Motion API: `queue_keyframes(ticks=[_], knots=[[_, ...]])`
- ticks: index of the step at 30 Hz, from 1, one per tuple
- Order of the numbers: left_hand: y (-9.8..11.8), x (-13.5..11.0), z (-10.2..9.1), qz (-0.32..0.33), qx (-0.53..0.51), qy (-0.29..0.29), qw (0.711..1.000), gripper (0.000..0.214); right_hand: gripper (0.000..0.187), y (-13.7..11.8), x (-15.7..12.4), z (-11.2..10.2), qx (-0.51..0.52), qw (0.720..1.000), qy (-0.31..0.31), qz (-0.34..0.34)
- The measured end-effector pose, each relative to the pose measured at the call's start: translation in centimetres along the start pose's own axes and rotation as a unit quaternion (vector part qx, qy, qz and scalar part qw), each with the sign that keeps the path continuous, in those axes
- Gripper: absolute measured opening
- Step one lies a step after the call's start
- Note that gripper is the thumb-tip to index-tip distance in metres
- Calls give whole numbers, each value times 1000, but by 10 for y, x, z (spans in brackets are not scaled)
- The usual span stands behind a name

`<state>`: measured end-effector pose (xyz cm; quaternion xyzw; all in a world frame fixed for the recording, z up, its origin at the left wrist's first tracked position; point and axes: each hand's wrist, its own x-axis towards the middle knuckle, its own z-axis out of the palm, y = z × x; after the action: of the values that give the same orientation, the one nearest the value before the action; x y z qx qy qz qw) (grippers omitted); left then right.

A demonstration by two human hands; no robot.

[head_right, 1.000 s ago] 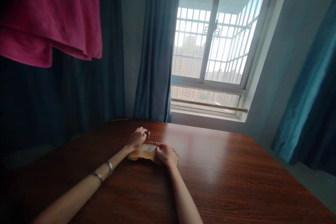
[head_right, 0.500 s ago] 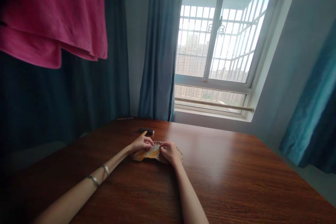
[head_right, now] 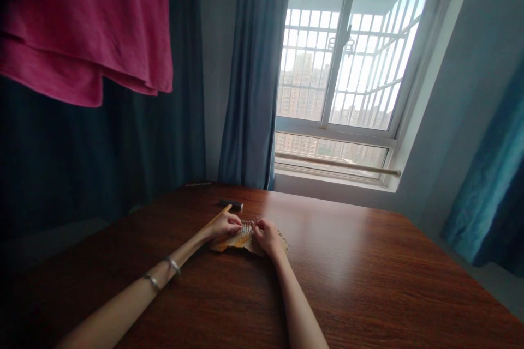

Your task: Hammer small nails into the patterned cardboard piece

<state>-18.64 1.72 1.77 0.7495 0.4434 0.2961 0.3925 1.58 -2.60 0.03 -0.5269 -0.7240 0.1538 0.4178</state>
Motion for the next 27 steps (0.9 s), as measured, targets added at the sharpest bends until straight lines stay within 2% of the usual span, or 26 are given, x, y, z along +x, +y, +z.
queue_keyframes(ticks=[4, 8, 10, 12, 17, 23, 27], knots=[[7, -2, 0, -10, -63, -3, 998, 28, 19, 4, 6, 4, -26, 998, 13, 49], [1, 8, 9, -69, -73, 89, 991, 29, 19, 4, 13, 9, -68, 993, 24, 89], [-7, 16, 14, -99, -45, 136, 985, 27, 19, 3, 15, 12, -93, 990, 32, 103], [-15, 23, 16, -114, -11, 158, 981, 25, 21, 1, 17, 14, -117, 986, 41, 115], [-27, 32, 14, -126, 41, 144, 981, 22, 20, 0, 18, 18, -159, 977, 49, 131], [-26, 35, 15, -153, 82, 155, 973, 20, 23, 6, 18, 21, -156, 977, 41, 139], [-24, 37, 16, -142, 112, 165, 970, 11, 21, 9, 21, 21, -127, 981, 32, 141]])
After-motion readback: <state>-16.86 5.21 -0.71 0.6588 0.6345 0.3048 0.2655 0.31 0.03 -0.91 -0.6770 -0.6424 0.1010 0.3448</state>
